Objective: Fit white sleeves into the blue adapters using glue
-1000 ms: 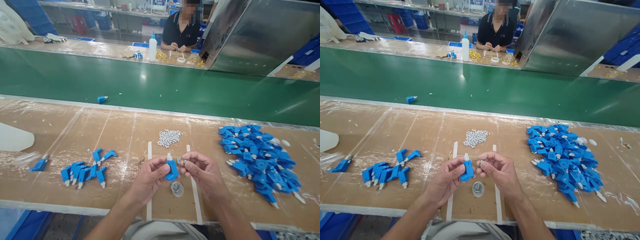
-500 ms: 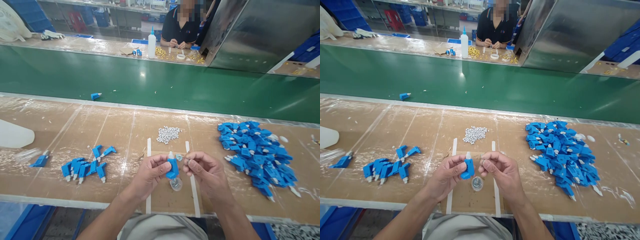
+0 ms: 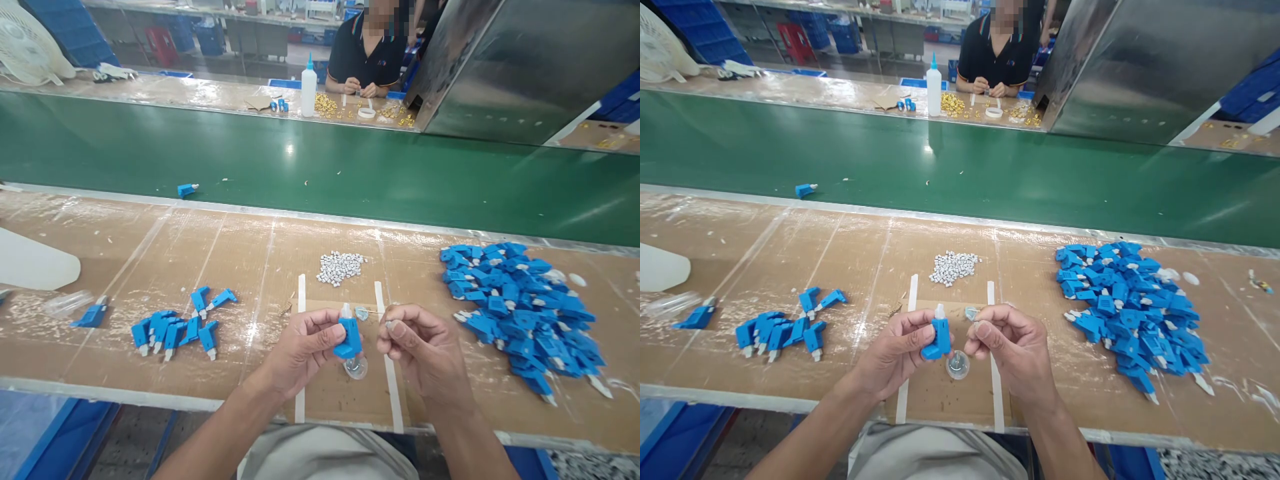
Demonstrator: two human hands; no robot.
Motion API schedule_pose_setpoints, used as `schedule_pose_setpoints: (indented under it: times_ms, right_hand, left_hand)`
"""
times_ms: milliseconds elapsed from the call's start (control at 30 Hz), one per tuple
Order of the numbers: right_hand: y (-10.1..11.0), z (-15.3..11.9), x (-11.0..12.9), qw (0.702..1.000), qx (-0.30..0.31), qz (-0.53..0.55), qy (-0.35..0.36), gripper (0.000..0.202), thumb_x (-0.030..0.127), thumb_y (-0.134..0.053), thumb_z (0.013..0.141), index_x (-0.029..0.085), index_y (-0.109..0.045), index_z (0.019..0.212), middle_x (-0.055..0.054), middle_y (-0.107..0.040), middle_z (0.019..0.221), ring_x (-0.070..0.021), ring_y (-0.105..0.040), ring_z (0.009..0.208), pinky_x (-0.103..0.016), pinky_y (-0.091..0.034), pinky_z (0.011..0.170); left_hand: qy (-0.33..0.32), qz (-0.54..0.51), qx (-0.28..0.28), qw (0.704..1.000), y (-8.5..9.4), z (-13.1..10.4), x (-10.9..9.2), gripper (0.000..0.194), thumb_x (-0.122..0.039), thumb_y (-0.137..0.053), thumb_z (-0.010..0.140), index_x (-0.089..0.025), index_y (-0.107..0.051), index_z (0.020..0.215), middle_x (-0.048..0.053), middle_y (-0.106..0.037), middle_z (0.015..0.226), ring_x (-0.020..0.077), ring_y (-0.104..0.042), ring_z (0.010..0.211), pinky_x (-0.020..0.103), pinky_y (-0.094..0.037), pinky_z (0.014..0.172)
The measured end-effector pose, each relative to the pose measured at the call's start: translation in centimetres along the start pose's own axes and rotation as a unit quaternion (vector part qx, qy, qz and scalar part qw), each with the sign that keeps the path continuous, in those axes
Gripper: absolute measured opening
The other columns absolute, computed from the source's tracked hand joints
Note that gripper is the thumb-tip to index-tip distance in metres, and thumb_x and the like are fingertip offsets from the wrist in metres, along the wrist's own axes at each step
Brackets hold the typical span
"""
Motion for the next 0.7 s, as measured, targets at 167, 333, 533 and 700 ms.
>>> schedule_pose_setpoints:
  times_ms: [167, 333, 533, 700]
  right_hand:
    - [-0.5, -0.6, -0.7, 0.998, 0.051, -0.037, -0.029, 0.014, 0.034, -0.076, 0.092, 0.020, -0.075, 0.091, -0.006, -0.072, 0.079, -0.0181, -0.069, 0.067, -0.025, -0.057, 0.057]
    - [-0.8, -1.3, -0.6, 0.996, 0.060, -0.051, -0.032, 0.016, 0.034, -0.072, 0.095, 0.020, -0.072, 0.089, -0.003, -0.066, 0.074, -0.0151, -0.061, 0.063, -0.023, -0.051, 0.054]
    - [-1.0, -1.4, -0.8, 0.998, 0.039, -0.030, -0.030, 0.016, 0.034, -0.071, 0.095, 0.020, -0.071, 0.088, 0.001, -0.055, 0.076, -0.0094, -0.047, 0.056, -0.019, -0.037, 0.045]
    - [-0.8, -1.6, -0.7, 0.997, 0.019, -0.067, -0.016, 0.015, 0.034, -0.071, 0.096, 0.021, -0.071, 0.088, 0.000, -0.057, 0.078, -0.0101, -0.050, 0.057, -0.021, -0.041, 0.047]
  left_hand:
    - [-0.024, 0.077, 0.018, 0.997, -0.5, 0.1, -0.4, 0.031, -0.035, -0.079, 0.081, -0.014, -0.077, 0.103, 0.009, -0.072, 0.086, 0.0148, -0.065, 0.076, 0.023, -0.051, 0.072]
    - [-0.062, 0.163, 0.037, 0.984, -1.0, 0.3, -0.9, 0.028, -0.036, -0.073, 0.087, -0.014, -0.076, 0.104, 0.008, -0.071, 0.087, 0.0154, -0.063, 0.078, 0.025, -0.050, 0.075]
    - [-0.067, 0.199, 0.051, 0.976, -1.6, 0.3, -0.9, 0.025, -0.033, -0.069, 0.091, -0.016, -0.075, 0.108, 0.006, -0.068, 0.081, 0.0150, -0.062, 0.075, 0.026, -0.050, 0.074]
    - [-0.062, 0.202, 0.040, 0.977, -1.7, 0.6, -0.7, 0.026, -0.034, -0.070, 0.090, -0.016, -0.075, 0.108, 0.006, -0.068, 0.082, 0.0147, -0.062, 0.075, 0.026, -0.050, 0.073]
Point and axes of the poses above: each hand's wrist, its own z-axis towards the middle knuckle, its own y-axis out of the back of the hand, x = y × z, the point moved 9 cm from there along z, towards the middle knuckle
